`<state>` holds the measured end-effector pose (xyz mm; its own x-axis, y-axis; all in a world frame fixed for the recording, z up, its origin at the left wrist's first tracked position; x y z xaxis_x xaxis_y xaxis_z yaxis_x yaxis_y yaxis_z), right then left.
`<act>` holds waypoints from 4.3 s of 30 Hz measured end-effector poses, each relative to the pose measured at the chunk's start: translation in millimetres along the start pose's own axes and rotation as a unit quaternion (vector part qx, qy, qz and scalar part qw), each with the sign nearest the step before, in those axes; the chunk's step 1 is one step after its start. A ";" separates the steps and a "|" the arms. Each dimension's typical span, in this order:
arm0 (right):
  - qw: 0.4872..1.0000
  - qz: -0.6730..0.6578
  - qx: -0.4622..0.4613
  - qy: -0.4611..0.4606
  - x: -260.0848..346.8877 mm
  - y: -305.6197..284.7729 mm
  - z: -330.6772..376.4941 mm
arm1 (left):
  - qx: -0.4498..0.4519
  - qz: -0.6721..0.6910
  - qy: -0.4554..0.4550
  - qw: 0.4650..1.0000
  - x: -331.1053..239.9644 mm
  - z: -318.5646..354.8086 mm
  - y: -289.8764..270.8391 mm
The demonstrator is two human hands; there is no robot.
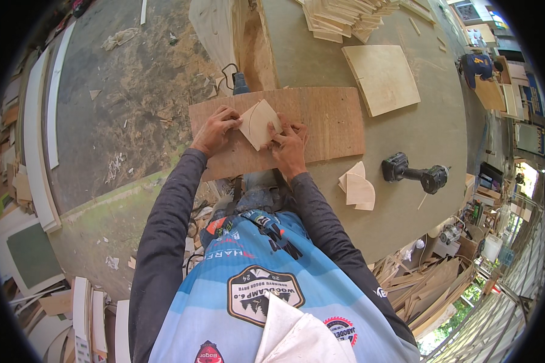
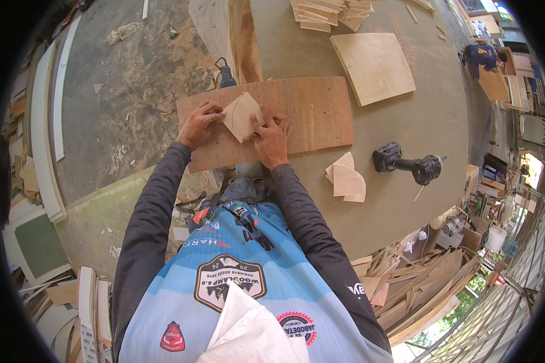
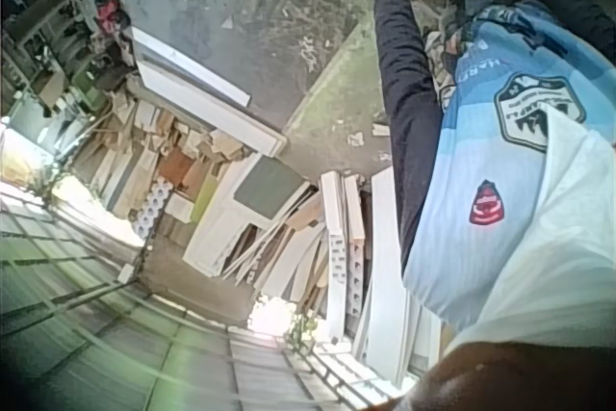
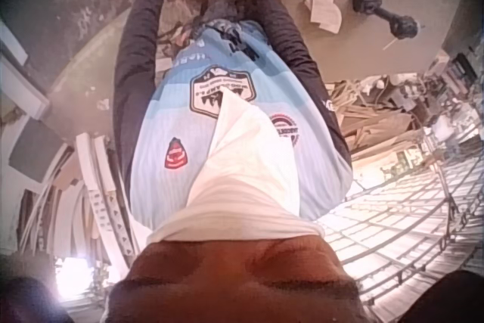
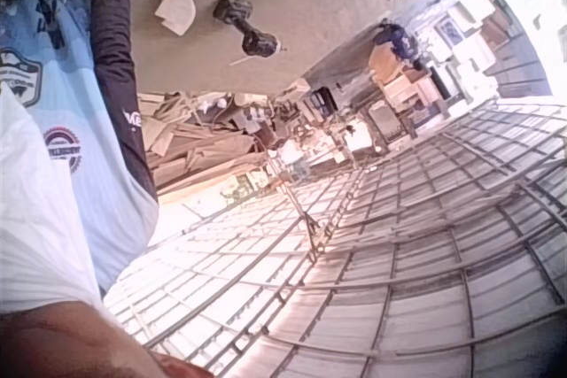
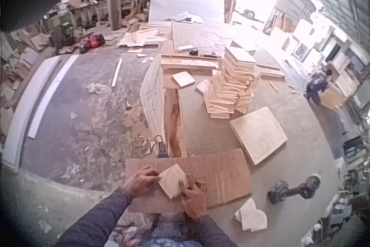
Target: The person uses a router to shape the edges of small wooden blocks, then places them onto a stack on the workbench.
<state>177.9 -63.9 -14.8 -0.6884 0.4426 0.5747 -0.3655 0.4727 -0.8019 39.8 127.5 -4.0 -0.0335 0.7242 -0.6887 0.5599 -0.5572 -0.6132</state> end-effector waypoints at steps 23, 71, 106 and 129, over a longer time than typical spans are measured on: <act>1.000 -0.018 -0.008 0.009 1.3 0.5 -2.1 | 0.006 -0.003 -0.008 1.000 4.4 -0.8 0.8; 0.998 -0.002 -0.062 0.032 16.6 -0.2 4.1 | 0.025 0.000 0.018 1.000 11.9 -13.3 1.0; 0.996 -0.003 -0.074 0.051 19.3 1.3 6.0 | 0.046 -0.018 -0.002 0.999 11.3 -20.2 1.3; 0.997 0.022 -0.071 0.016 15.2 -0.6 -1.0 | 0.057 -0.035 0.025 0.997 15.7 -22.2 3.2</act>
<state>168.2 -56.7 -5.4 -0.6805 0.4884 0.5462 -0.2412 0.5545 -0.7965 59.5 146.1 -8.2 -0.0266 0.7805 -0.6246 0.4590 -0.5455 -0.7012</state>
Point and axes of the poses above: each hand's wrist, its own z-axis away from the middle knuckle, its own y-axis out of the palm, x = y × z, the point moved 4 cm from there along -z, towards the middle knuckle, and after that the axes turned 10 degrees about -x, right-handed, at the moved point
